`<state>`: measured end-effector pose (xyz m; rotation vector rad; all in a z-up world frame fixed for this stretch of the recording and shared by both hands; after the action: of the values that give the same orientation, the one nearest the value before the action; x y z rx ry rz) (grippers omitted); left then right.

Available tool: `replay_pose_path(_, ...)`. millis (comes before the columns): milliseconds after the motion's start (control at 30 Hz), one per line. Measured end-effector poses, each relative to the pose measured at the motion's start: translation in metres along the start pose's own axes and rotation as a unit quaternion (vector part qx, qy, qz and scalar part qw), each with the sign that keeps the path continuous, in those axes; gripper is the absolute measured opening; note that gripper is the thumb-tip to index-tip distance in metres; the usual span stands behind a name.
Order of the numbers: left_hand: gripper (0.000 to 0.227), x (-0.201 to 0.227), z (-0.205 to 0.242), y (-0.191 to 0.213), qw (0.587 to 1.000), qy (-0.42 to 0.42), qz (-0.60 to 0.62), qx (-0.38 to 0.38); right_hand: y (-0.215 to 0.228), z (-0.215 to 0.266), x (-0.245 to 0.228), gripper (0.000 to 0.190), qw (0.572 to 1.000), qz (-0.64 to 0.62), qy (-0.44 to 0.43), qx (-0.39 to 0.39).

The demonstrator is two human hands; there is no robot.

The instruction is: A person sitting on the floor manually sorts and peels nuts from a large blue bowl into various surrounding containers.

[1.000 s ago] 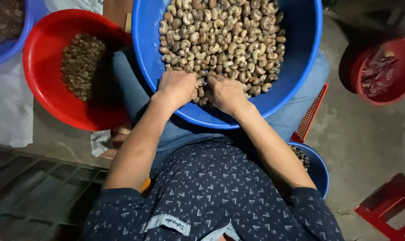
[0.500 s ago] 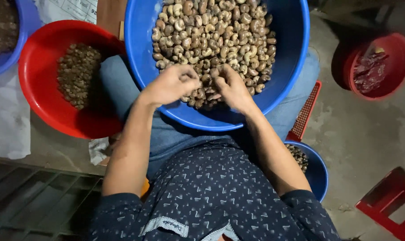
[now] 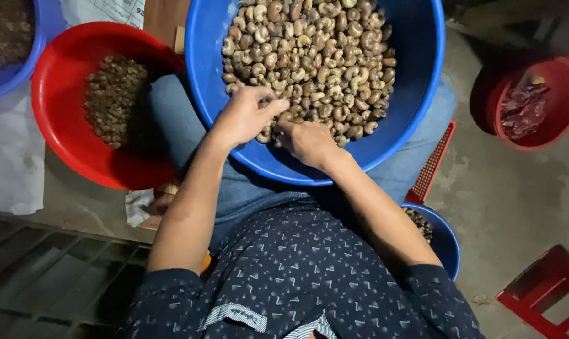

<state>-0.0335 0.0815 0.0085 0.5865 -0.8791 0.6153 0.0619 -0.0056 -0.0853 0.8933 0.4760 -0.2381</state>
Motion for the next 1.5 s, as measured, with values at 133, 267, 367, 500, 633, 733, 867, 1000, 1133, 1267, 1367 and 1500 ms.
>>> replay_pose_path(133,0.036,-0.054,-0.028,-0.02,0.92,0.021,-0.389,0.026,0.011,0.013,0.0,0.043,0.999,-0.039,-0.003,-0.029)
replay_pose_path(267,0.029,-0.055,-0.025,-0.032,0.9,0.031,-0.433,-0.035,0.01,0.012,-0.005,0.034,0.999,-0.026,-0.01,-0.018)
replay_pose_path(367,0.032,-0.074,-0.031,-0.039,0.869,0.086,-0.483,-0.062,0.017,0.022,-0.005,0.04,0.997,-0.061,-0.031,-0.035)
replay_pose_path(500,0.034,-0.082,-0.037,-0.038,0.844,0.096,-0.525,-0.057,0.033,0.034,-0.023,0.048,0.997,-0.064,-0.007,-0.04)
replay_pose_path(633,0.028,-0.071,-0.031,-0.039,0.862,0.094,-0.492,-0.076,0.011,0.02,-0.013,0.04,0.999,-0.04,0.007,-0.032)
replay_pose_path(733,0.029,-0.048,-0.016,-0.04,0.866,0.107,-0.476,-0.109,0.017,0.025,-0.013,0.033,0.998,-0.055,0.019,-0.024)
replay_pose_path(867,0.032,-0.053,-0.018,-0.043,0.856,0.112,-0.491,-0.116,0.011,0.021,-0.003,0.039,0.999,-0.037,0.002,-0.015)
replay_pose_path(1000,0.04,-0.049,-0.014,-0.047,0.871,0.12,-0.46,-0.127,0.039,0.037,0.0,0.04,0.994,-0.106,-0.009,0.015)
replay_pose_path(1133,0.052,-0.039,-0.016,-0.044,0.933,0.089,-0.327,-0.122,0.079,0.06,-0.007,0.044,0.932,-0.358,-0.008,0.055)
replay_pose_path(1267,0.038,-0.013,-0.011,-0.039,0.985,0.084,-0.111,-0.105,0.04,0.031,0.038,0.034,0.849,-0.518,-0.001,0.103)
replay_pose_path(1367,0.034,-0.01,-0.005,-0.022,0.99,0.079,0.093,-0.066,0.036,0.03,0.054,0.04,0.778,-0.61,-0.068,0.132)
replay_pose_path(1500,0.017,0.01,0.001,-0.002,0.961,-0.039,0.271,-0.039,0.04,0.036,0.062,0.023,0.74,-0.634,-0.131,0.184)
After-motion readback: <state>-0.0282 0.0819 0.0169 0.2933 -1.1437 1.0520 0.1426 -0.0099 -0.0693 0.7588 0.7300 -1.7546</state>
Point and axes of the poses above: each hand's wrist, its own z-axis away from the middle knuckle, its own y-axis out of the back of the hand, x = y × z, the point moved 10 cm from there along -z, towards the middle knuckle, and after that the axes turned 4 degrees about y, right-handed, at the moved point
